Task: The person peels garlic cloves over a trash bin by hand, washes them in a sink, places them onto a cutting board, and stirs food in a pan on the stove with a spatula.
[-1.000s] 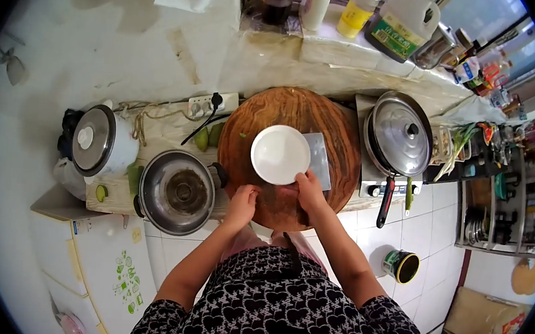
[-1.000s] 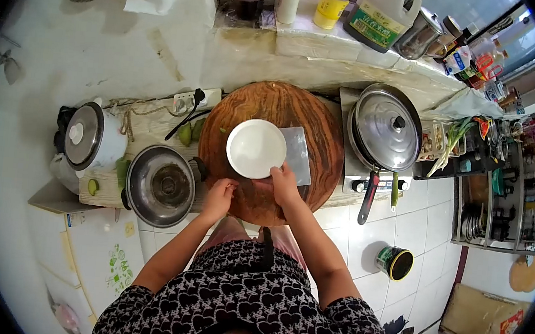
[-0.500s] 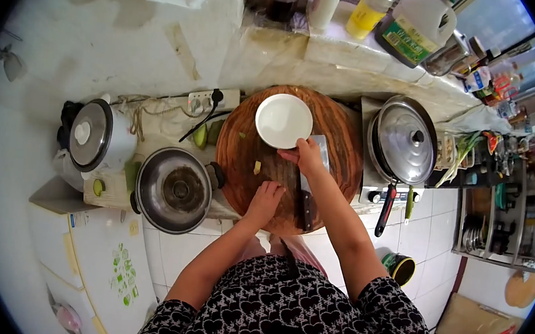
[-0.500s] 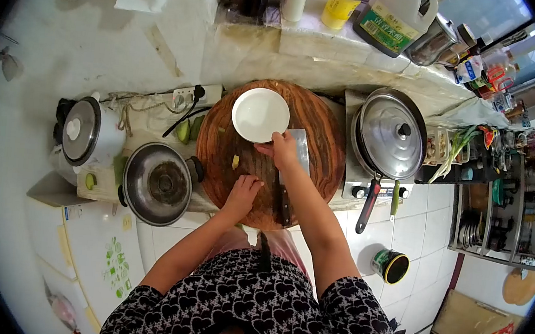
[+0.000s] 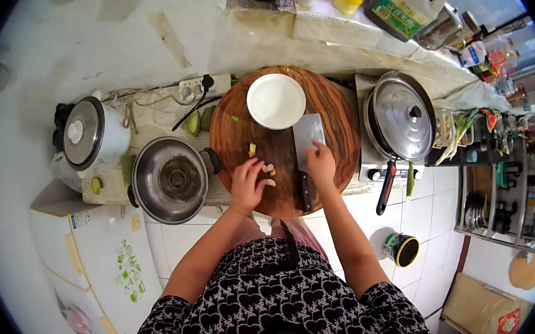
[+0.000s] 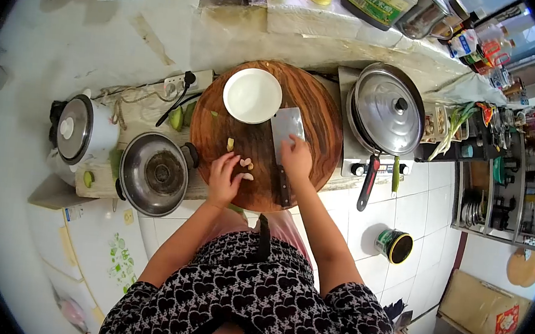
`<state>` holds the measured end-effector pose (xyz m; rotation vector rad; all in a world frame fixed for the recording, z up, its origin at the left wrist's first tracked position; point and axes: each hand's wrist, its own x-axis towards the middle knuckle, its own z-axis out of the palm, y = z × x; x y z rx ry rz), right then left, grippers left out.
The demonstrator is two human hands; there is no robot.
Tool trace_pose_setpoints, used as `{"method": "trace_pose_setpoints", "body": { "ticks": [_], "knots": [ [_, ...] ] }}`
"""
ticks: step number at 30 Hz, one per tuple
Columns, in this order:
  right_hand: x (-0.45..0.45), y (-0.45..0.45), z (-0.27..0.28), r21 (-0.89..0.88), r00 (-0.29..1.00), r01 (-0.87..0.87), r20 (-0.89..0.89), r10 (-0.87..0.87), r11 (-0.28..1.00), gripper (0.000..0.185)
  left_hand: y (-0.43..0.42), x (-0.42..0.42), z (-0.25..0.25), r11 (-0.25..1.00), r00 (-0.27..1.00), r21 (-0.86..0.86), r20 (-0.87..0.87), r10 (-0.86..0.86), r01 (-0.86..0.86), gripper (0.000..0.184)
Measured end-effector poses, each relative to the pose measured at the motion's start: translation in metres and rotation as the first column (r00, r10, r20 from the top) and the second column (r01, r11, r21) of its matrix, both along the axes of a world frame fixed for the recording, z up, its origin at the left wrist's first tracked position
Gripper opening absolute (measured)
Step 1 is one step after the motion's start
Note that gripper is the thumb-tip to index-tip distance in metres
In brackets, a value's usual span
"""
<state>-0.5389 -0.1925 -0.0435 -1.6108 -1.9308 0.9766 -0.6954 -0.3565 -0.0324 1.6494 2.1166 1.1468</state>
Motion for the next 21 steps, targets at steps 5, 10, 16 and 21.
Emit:
{"method": "trace_pose_setpoints", "body": {
  "ticks": [5, 10, 16, 21],
  "knots": [
    [0.035, -0.086, 0.007, 0.21, 0.939, -0.123, 0.341, 0.045, 0.97, 0.064, -0.007, -0.006, -0.005, 0.995, 1.0, -0.092, 0.019, -0.024, 0.026, 0.052],
    [0.044, -0.1, -0.006, 0.3, 0.944, -0.16, 0.326, 0.056, 0.94, 0.069, 0.006, 0.006, -0.002, 0.975, 0.984, -0.133, 0.024, -0.179, 0.181, 0.049],
    [0.069, -0.103, 0.011, 0.278, 0.918, -0.069, 0.394, -0.048, 0.958, 0.056, 0.01, 0.008, -0.013, 0.97, 0.97, -0.058, 0.079, -0.229, 0.234, 0.032],
    [0.082, -0.092, 0.036, 0.34, 0.975, 0.033, 0.195, -0.105, 0.94, 0.021, 0.015, 0.001, -0.008, 0.996, 0.986, -0.035, 0.154, -0.071, 0.077, 0.016]
  ]
}}
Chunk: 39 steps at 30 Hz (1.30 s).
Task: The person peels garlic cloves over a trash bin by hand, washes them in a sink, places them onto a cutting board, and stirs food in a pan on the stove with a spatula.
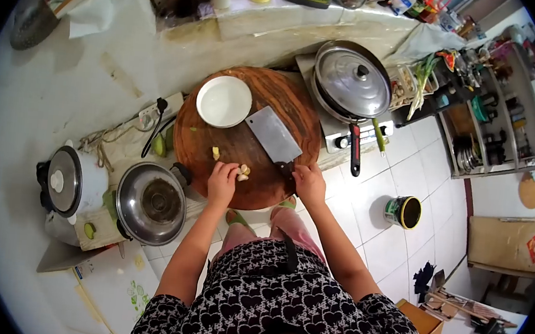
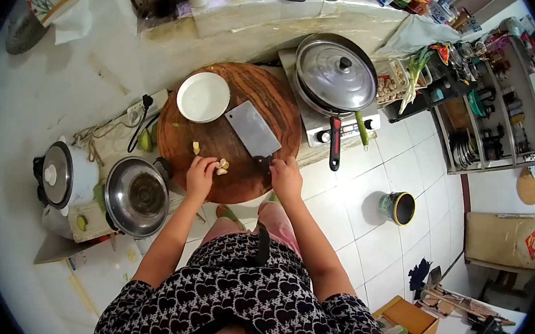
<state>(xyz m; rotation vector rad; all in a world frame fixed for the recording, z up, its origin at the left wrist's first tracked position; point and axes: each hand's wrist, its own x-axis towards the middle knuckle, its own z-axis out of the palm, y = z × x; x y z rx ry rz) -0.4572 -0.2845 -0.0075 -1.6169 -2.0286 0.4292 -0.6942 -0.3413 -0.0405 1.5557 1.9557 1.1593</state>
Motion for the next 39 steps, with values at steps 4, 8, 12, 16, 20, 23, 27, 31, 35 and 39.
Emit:
{"method": "trace_pose_setpoints", "body": {
  "ticks": [4, 8, 12, 16, 20, 23, 27, 31, 35, 39],
  "knots": [
    [0.028, 0.032, 0.036, 0.069, 0.993, 0.035, -0.118, -0.027, 0.997, 0.007, 0.019, 0.018, 0.027, 0.997, 0.999, 0.067, 0.031, 0.031, -0.033, 0.013],
    [0.073, 0.082, 0.06, 0.245, 0.967, 0.115, -0.251, -0.052, 0.963, 0.006, 0.06, 0.046, 0.03, 0.983, 0.983, 0.117, 0.132, 0.125, -0.141, 0.019],
    [0.152, 0.132, 0.077, 0.246, 0.952, 0.196, -0.281, -0.123, 0.949, 0.01, 0.111, 0.099, 0.051, 0.942, 0.877, -0.251, 0.37, 0.307, -0.224, 0.02],
    [0.225, 0.176, 0.053, 0.178, 0.965, 0.244, -0.138, -0.222, 0.953, 0.013, 0.188, 0.166, 0.068, 0.991, 0.955, -0.135, 0.293, 0.055, -0.016, 0.02],
    [0.247, 0.189, 0.036, -0.088, 0.982, 0.185, -0.01, -0.186, 0.979, 0.034, 0.293, 0.23, 0.094, 0.976, 0.986, 0.149, -0.073, -0.151, 0.16, 0.021],
    [0.248, 0.186, 0.022, -0.319, 0.991, 0.068, -0.088, -0.101, 0.945, 0.056, 0.359, 0.272, 0.102, 0.974, 0.945, 0.056, -0.259, -0.198, 0.219, 0.033],
    [0.242, 0.183, 0.015, -0.352, 0.994, -0.004, -0.104, -0.035, 0.936, 0.069, 0.404, 0.302, 0.116, 0.954, 0.837, -0.232, -0.471, -0.28, 0.188, 0.039],
    [0.244, 0.183, -0.002, -0.312, 0.975, -0.011, -0.212, -0.059, 0.95, 0.058, 0.422, 0.301, 0.116, 0.89, 0.8, -0.41, -0.456, -0.39, 0.2, 0.045],
    [0.238, 0.184, -0.002, -0.307, 0.973, 0.008, -0.217, -0.078, 0.952, 0.052, 0.421, 0.293, 0.121, 0.86, 0.782, -0.455, -0.44, -0.442, 0.23, 0.05],
    [0.228, 0.185, -0.003, -0.253, 0.976, 0.042, -0.199, -0.094, 0.967, 0.047, 0.417, 0.284, 0.109, 0.863, 0.786, -0.379, -0.393, -0.478, 0.335, 0.05]
  ]
}}
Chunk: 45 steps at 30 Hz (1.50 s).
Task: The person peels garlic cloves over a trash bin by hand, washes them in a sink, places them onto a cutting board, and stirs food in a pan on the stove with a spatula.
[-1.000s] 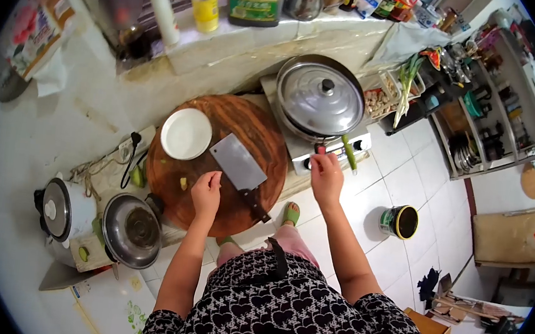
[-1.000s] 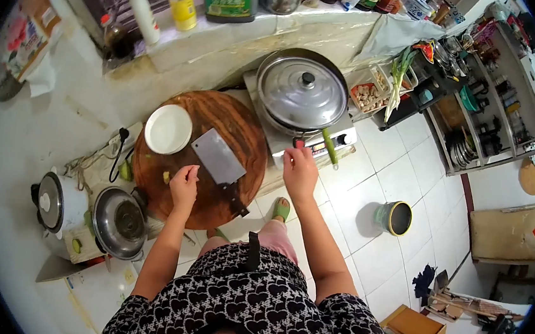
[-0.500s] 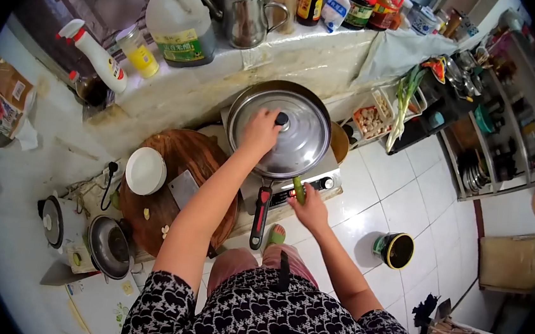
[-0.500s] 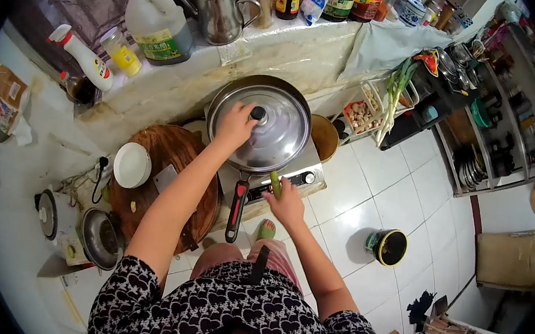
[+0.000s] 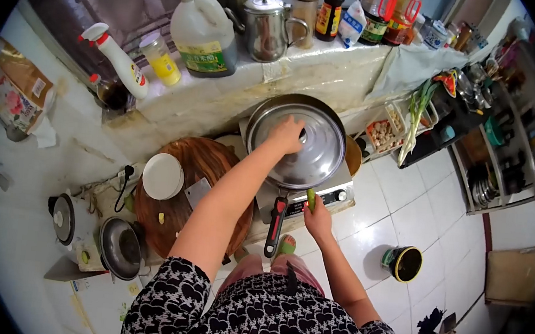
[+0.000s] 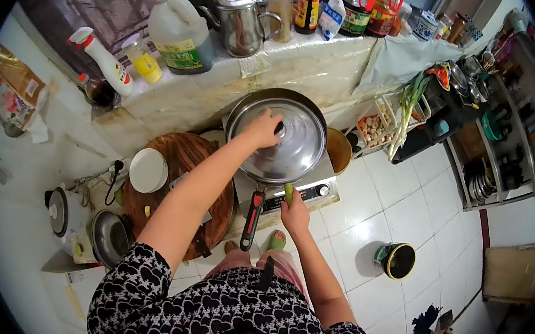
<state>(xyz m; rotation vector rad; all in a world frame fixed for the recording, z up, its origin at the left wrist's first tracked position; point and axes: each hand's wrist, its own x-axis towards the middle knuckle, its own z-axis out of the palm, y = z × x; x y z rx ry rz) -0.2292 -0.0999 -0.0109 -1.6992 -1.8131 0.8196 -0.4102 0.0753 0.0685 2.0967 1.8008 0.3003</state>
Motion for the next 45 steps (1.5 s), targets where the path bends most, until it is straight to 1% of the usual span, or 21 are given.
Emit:
{"method": "trace_pose_setpoints", "body": {
  "ticks": [2, 5, 7, 8, 9, 11, 12, 14, 15, 18, 19, 20, 22, 25, 29, 36, 37, 38, 40, 44, 45],
  "knots": [
    [-0.005, 0.001, 0.003, -0.1, 0.999, 0.022, 0.05, -0.017, 0.995, 0.046, -0.002, 0.004, 0.002, 0.999, 0.999, 0.012, 0.034, 0.032, -0.032, 0.05],
    [-0.007, 0.0, 0.0, -0.08, 0.999, 0.032, 0.045, -0.029, 0.996, 0.046, 0.007, 0.005, -0.018, 0.993, 0.994, 0.085, 0.08, 0.07, -0.076, 0.046],
    [-0.008, -0.001, -0.001, -0.074, 0.999, 0.029, 0.039, -0.027, 0.997, 0.046, -0.002, 0.001, -0.004, 0.995, 0.981, 0.092, 0.193, 0.018, -0.036, 0.043],
    [-0.008, -0.002, -0.006, -0.013, 0.999, 0.038, 0.037, -0.038, 0.999, 0.046, -0.01, -0.003, 0.002, 0.995, 0.981, 0.085, 0.192, 0.027, -0.044, 0.043],
    [-0.007, -0.004, -0.01, 0.047, 0.998, 0.047, 0.033, -0.049, 0.998, 0.047, -0.02, -0.006, 0.009, 0.985, 0.963, 0.163, 0.27, 0.011, -0.057, 0.039],
    [-0.008, -0.005, -0.009, 0.052, 0.998, 0.053, 0.027, -0.054, 0.997, 0.046, -0.045, -0.017, 0.03, 0.958, 0.916, 0.27, 0.402, -0.016, -0.102, 0.035],
    [-0.009, -0.005, -0.005, 0.049, 0.998, 0.053, 0.034, -0.055, 0.997, 0.046, -0.057, -0.026, 0.032, 0.958, 0.917, 0.264, 0.399, -0.005, -0.109, 0.035],
    [-0.01, -0.005, -0.002, 0.03, 0.998, 0.06, 0.017, -0.06, 0.998, 0.045, -0.081, -0.048, 0.036, 0.885, 0.871, 0.431, 0.486, -0.066, -0.174, 0.034],
    [-0.009, -0.004, -0.003, 0.028, 0.999, 0.054, 0.007, -0.054, 0.998, 0.045, -0.1, -0.058, 0.047, 0.901, 0.84, 0.363, 0.543, 0.003, -0.238, 0.033],
    [-0.011, -0.004, -0.003, 0.031, 0.999, 0.049, 0.013, -0.049, 0.998, 0.046, -0.131, -0.097, 0.053, 0.761, 0.873, 0.544, 0.485, 0.058, -0.353, 0.03],
    [-0.011, -0.005, -0.004, 0.045, 0.999, 0.044, 0.018, -0.045, 0.998, 0.047, -0.139, -0.109, 0.053, 0.713, 0.881, 0.575, 0.455, 0.128, -0.401, 0.03],
    [-0.01, -0.005, -0.005, 0.061, 0.998, 0.048, 0.025, -0.049, 0.997, 0.048, -0.141, -0.125, 0.043, 0.671, 0.892, 0.615, 0.423, 0.162, -0.414, 0.035],
    [-0.009, -0.005, -0.012, 0.13, 0.997, 0.057, 0.051, -0.064, 0.99, 0.052, -0.146, -0.15, 0.033, 0.573, 0.869, 0.665, 0.454, 0.199, -0.479, 0.036],
    [-0.015, -0.009, 0.002, 0.16, 0.996, 0.044, 0.072, -0.056, 0.986, 0.054, -0.153, -0.177, 0.024, 0.522, 0.77, 0.576, 0.552, 0.32, -0.629, 0.034],
    [-0.014, -0.013, 0.006, 0.166, 0.99, 0.033, 0.13, -0.056, 0.985, 0.055, -0.151, -0.205, 0.007, 0.474, 0.753, 0.587, 0.475, 0.456, -0.657, 0.034],
    [0.002, -0.03, 0.032, 0.196, 0.982, 0.073, 0.156, -0.105, 0.978, 0.053, -0.131, -0.227, -0.004, 0.438, 0.666, 0.504, 0.512, 0.543, -0.744, 0.037],
    [0.011, -0.035, 0.041, 0.162, 0.986, 0.072, 0.141, -0.095, 0.984, 0.053, -0.124, -0.232, -0.005, 0.437, 0.665, 0.503, 0.517, 0.539, -0.745, 0.039],
    [0.016, -0.039, 0.05, 0.197, 0.989, 0.066, 0.113, -0.09, 0.978, 0.051, -0.121, -0.236, -0.008, 0.432, 0.672, 0.519, 0.5, 0.546, -0.738, 0.042],
    [0.027, -0.043, 0.082, 0.126, 0.989, 0.038, 0.136, -0.055, 0.991, 0.049, -0.116, -0.239, -0.012, 0.433, 0.633, 0.466, 0.496, 0.594, -0.771, 0.046],
    [0.064, -0.048, 0.153, -0.005, 0.943, -0.066, 0.327, 0.064, 0.998, 0.042, -0.12, -0.228, -0.001, 0.439, 0.605, 0.431, 0.408, 0.684, -0.788, 0.057],
    [0.068, -0.05, 0.178, -0.045, 0.927, -0.074, 0.366, 0.086, 0.996, 0.042, -0.124, -0.222, 0.004, 0.399, 0.592, 0.469, 0.401, 0.699, -0.788, 0.061]
  ]
}}
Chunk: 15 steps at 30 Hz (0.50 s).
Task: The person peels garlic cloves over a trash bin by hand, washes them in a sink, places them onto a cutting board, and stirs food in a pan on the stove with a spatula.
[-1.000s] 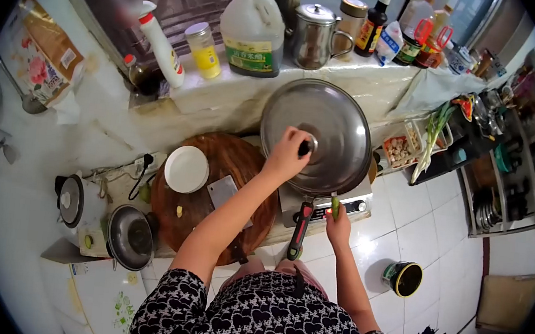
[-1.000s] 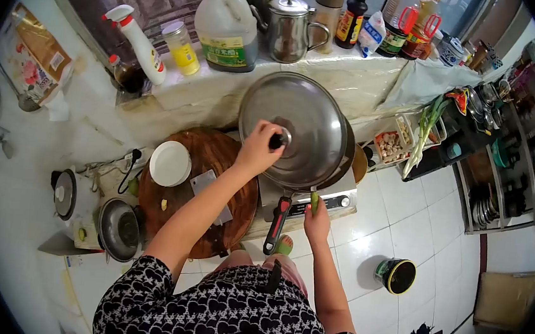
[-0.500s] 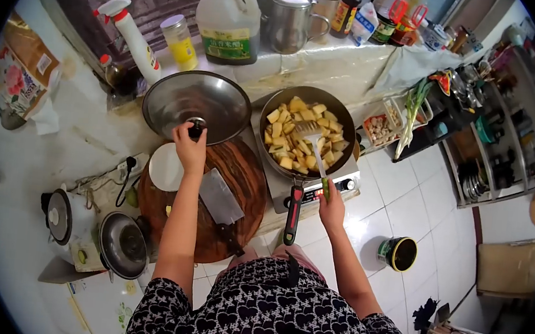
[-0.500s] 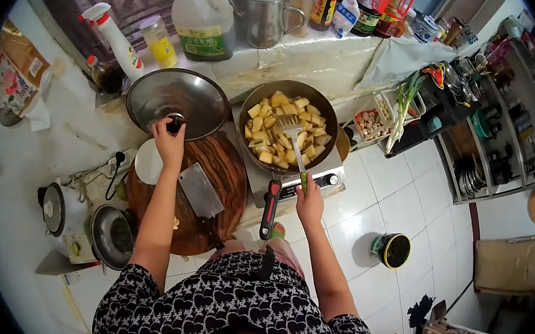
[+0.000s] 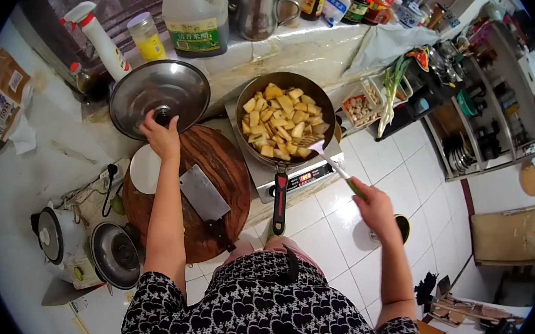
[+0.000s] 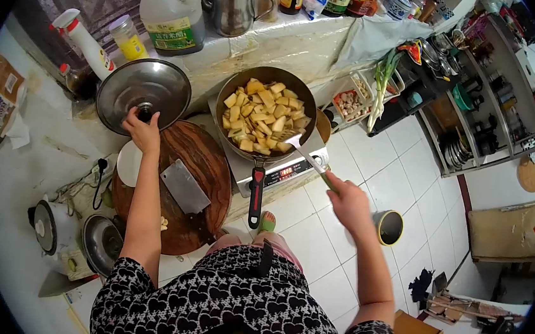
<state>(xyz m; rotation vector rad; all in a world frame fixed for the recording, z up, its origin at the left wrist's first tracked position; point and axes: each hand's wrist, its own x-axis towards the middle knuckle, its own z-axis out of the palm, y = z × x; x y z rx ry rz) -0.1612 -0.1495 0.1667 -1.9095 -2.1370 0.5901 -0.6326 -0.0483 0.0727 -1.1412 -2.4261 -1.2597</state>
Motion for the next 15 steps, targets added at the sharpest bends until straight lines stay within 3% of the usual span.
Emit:
{"method": "trace_pose_setpoints", "body": {
  "ticks": [2, 5, 8, 10, 11, 12, 13, 14, 15],
  "knots": [
    [0.006, -0.002, 0.039, -0.078, 0.997, -0.011, 0.078, 0.017, 0.997, 0.039, -0.006, 0.007, 0.005, 0.999, 0.997, 0.007, -0.053, 0.053, -0.053, 0.071],
    [0.005, -0.002, 0.067, -0.147, 0.982, -0.014, 0.183, 0.041, 0.989, 0.036, -0.012, 0.014, 0.003, 0.994, 0.998, 0.099, -0.044, 0.044, -0.039, 0.066],
    [0.0, 0.005, 0.048, -0.181, 0.972, -0.055, 0.217, 0.094, 0.982, 0.037, -0.021, 0.029, -0.022, 0.967, 0.998, 0.249, -0.043, -0.038, 0.048, 0.056],
    [-0.01, 0.01, 0.015, -0.189, 0.958, -0.084, 0.253, 0.131, 0.978, 0.039, -0.036, 0.054, -0.056, 0.956, 0.966, 0.219, 0.125, -0.225, 0.194, 0.042],
    [-0.014, 0.013, -0.006, -0.166, 0.958, -0.102, 0.25, 0.142, 0.981, 0.04, -0.051, 0.085, -0.052, 0.963, 0.894, 0.154, 0.362, -0.265, 0.223, 0.038],
    [-0.018, 0.015, -0.025, -0.127, 0.965, -0.099, 0.232, 0.126, 0.987, 0.04, -0.061, 0.105, -0.078, 0.924, 0.716, 0.13, 0.596, -0.363, 0.36, 0.032],
    [-0.023, 0.018, -0.044, -0.088, 0.97, -0.094, 0.214, 0.111, 0.992, 0.041, -0.077, 0.135, -0.076, 0.866, 0.296, 0.179, 0.891, -0.344, 0.468, 0.028],
    [-0.027, 0.02, -0.063, -0.015, 0.982, -0.102, 0.16, 0.103, 0.995, 0.041, -0.086, 0.152, -0.124, 0.715, 0.224, 0.133, 0.897, -0.381, 0.686, 0.034],
    [-0.032, 0.023, -0.076, 0.031, 0.989, -0.095, 0.118, 0.091, 0.995, 0.042, -0.098, 0.176, -0.094, 0.625, 0.025, 0.096, 0.983, -0.182, 0.775, 0.036]
  ]
}}
